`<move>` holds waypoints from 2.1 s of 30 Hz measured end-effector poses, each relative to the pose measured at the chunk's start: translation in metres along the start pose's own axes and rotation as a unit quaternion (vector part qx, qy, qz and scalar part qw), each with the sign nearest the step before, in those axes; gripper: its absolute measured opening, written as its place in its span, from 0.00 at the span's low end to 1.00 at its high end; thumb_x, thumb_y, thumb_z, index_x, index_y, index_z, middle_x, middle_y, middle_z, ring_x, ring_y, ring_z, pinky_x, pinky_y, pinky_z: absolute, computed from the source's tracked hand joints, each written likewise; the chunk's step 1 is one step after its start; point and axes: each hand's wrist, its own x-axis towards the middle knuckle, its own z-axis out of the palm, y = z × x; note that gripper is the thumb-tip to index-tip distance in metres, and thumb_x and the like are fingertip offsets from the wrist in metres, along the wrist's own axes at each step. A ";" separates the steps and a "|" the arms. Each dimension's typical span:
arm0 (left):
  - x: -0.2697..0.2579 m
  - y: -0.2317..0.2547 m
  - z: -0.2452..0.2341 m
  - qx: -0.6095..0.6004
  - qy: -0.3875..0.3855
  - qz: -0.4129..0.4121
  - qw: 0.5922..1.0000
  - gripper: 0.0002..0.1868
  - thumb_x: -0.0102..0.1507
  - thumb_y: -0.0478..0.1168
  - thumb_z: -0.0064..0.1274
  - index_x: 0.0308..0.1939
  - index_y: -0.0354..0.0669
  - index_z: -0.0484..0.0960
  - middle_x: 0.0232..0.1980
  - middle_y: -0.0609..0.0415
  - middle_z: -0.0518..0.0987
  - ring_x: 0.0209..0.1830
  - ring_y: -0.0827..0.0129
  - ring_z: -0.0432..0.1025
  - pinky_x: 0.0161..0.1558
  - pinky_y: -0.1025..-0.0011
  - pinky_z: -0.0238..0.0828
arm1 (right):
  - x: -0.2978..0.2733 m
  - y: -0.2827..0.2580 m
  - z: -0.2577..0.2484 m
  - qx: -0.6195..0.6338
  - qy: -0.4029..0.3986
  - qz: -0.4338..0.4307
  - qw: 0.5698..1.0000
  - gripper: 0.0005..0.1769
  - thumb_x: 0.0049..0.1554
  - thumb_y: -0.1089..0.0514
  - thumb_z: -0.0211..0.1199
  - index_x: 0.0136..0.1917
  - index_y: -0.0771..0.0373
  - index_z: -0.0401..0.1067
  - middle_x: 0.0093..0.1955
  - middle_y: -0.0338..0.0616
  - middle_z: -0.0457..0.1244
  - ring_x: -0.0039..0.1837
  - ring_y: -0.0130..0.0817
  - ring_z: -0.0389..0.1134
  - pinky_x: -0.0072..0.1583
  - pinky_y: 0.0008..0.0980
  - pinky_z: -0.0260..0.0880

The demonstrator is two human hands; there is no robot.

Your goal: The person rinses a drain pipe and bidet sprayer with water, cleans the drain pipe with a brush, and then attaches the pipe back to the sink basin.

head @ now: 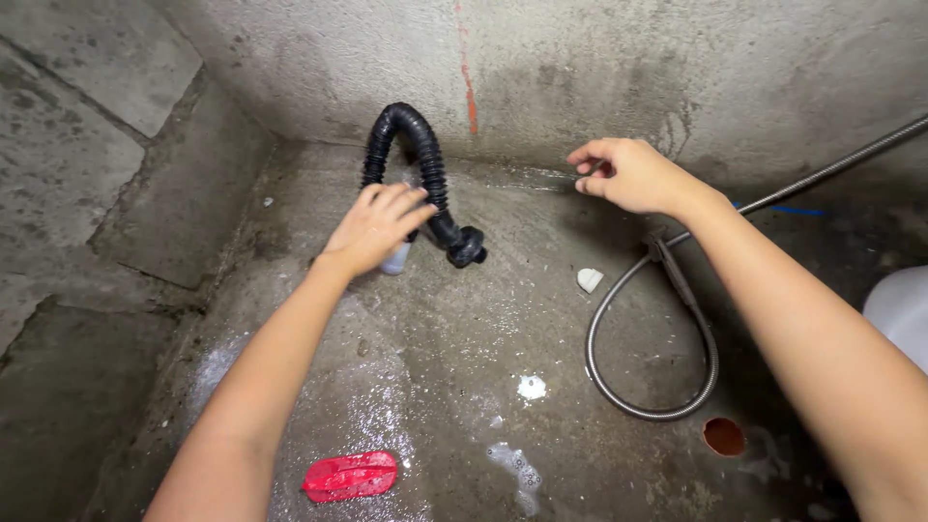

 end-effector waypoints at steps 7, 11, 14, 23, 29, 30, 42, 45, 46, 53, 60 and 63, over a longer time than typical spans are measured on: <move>0.051 0.042 0.088 0.211 -0.037 0.102 0.972 0.24 0.63 0.44 0.45 0.64 0.48 0.76 0.66 0.57 0.72 0.73 0.60 0.60 0.74 0.49 0.45 | -0.038 0.047 0.007 -0.146 -0.026 0.117 0.982 0.17 0.55 0.55 0.66 0.58 0.61 0.77 0.53 0.52 0.73 0.55 0.45 0.75 0.59 0.42 0.73; 0.067 0.047 0.106 0.217 -0.135 0.072 0.964 0.15 0.70 0.41 0.45 0.58 0.47 0.80 0.59 0.58 0.76 0.70 0.61 0.65 0.78 0.45 0.41 | -0.074 0.077 0.024 -0.293 -0.060 0.279 0.912 0.17 0.56 0.50 0.64 0.57 0.58 0.79 0.58 0.53 0.70 0.60 0.52 0.72 0.61 0.48 0.72; 0.073 0.053 0.098 0.179 -0.115 0.020 0.977 0.13 0.69 0.40 0.46 0.57 0.51 0.79 0.56 0.61 0.76 0.69 0.65 0.65 0.80 0.46 0.40 | -0.101 0.117 0.027 -0.291 -0.065 0.384 0.874 0.18 0.56 0.51 0.65 0.57 0.60 0.78 0.59 0.53 0.68 0.61 0.52 0.70 0.60 0.50 0.72; 0.189 0.190 0.055 -0.150 -0.140 -0.082 0.975 0.25 0.60 0.45 0.58 0.60 0.48 0.77 0.64 0.50 0.72 0.67 0.54 0.66 0.63 0.48 0.64 | -0.138 0.267 -0.077 0.130 0.447 0.422 0.778 0.16 0.65 0.49 0.58 0.52 0.65 0.72 0.42 0.51 0.68 0.47 0.46 0.70 0.50 0.45 0.72; 0.342 0.289 0.047 -0.450 0.011 -0.108 0.887 0.12 0.60 0.43 0.54 0.45 0.47 0.87 0.43 0.41 0.85 0.47 0.49 0.80 0.53 0.57 0.76 | -0.156 0.336 -0.165 0.568 0.659 0.208 0.448 0.16 0.64 0.47 0.60 0.50 0.62 0.65 0.34 0.45 0.67 0.36 0.32 0.67 0.38 0.31 0.69; 0.365 0.305 0.043 -0.487 0.021 -0.122 0.865 0.12 0.59 0.42 0.54 0.45 0.46 0.87 0.42 0.43 0.85 0.45 0.50 0.80 0.51 0.58 0.76 | -0.155 0.342 -0.173 0.583 0.680 0.191 0.402 0.21 0.63 0.44 0.64 0.49 0.64 0.66 0.32 0.43 0.64 0.34 0.32 0.65 0.36 0.31 0.66; 0.444 0.383 0.020 -0.605 0.035 -0.110 0.788 0.11 0.59 0.39 0.55 0.44 0.43 0.87 0.37 0.46 0.86 0.37 0.60 0.83 0.45 0.65 0.77 | -0.137 0.394 -0.203 0.517 0.771 0.122 0.351 0.16 0.60 0.54 0.69 0.39 0.65 0.68 0.29 0.41 0.61 0.26 0.25 0.56 0.28 0.25 0.51; 0.440 0.377 0.034 -0.599 0.026 -0.137 0.789 0.11 0.60 0.40 0.55 0.43 0.44 0.87 0.38 0.47 0.86 0.38 0.61 0.83 0.45 0.65 0.77 | -0.132 0.397 -0.190 0.446 0.782 0.069 0.429 0.12 0.61 0.56 0.65 0.40 0.63 0.68 0.31 0.37 0.61 0.30 0.24 0.57 0.30 0.25 0.54; 0.437 0.376 0.037 -0.594 0.026 -0.151 0.790 0.10 0.60 0.42 0.56 0.43 0.45 0.87 0.39 0.47 0.86 0.40 0.61 0.82 0.45 0.65 0.77 | -0.134 0.396 -0.182 0.446 0.782 0.073 0.429 0.12 0.61 0.56 0.65 0.40 0.63 0.68 0.31 0.37 0.61 0.30 0.24 0.57 0.30 0.25 0.54; 0.396 0.332 0.046 -0.502 -0.005 -0.162 0.850 0.11 0.59 0.40 0.55 0.43 0.47 0.87 0.41 0.47 0.85 0.44 0.55 0.81 0.49 0.61 0.76 | -0.100 0.317 -0.010 0.061 0.518 0.266 0.811 0.10 0.56 0.56 0.57 0.44 0.65 0.74 0.43 0.55 0.70 0.46 0.46 0.72 0.49 0.41 0.71; 0.283 0.255 0.022 -0.306 -0.125 -0.170 0.928 0.11 0.61 0.42 0.53 0.46 0.51 0.85 0.56 0.50 0.80 0.56 0.52 0.75 0.56 0.55 0.73 | -0.085 0.197 0.097 -0.230 0.009 0.354 0.907 0.43 0.51 0.31 0.69 0.68 0.59 0.63 0.65 0.48 0.64 0.68 0.45 0.64 0.66 0.62 0.59; 0.226 0.217 0.007 -0.231 -0.170 -0.171 0.942 0.12 0.62 0.41 0.51 0.49 0.51 0.83 0.58 0.51 0.78 0.58 0.52 0.74 0.56 0.53 0.72 | -0.081 0.215 0.108 -0.211 0.095 0.332 0.915 0.36 0.51 0.40 0.69 0.65 0.58 0.64 0.65 0.48 0.63 0.69 0.46 0.62 0.62 0.68 0.57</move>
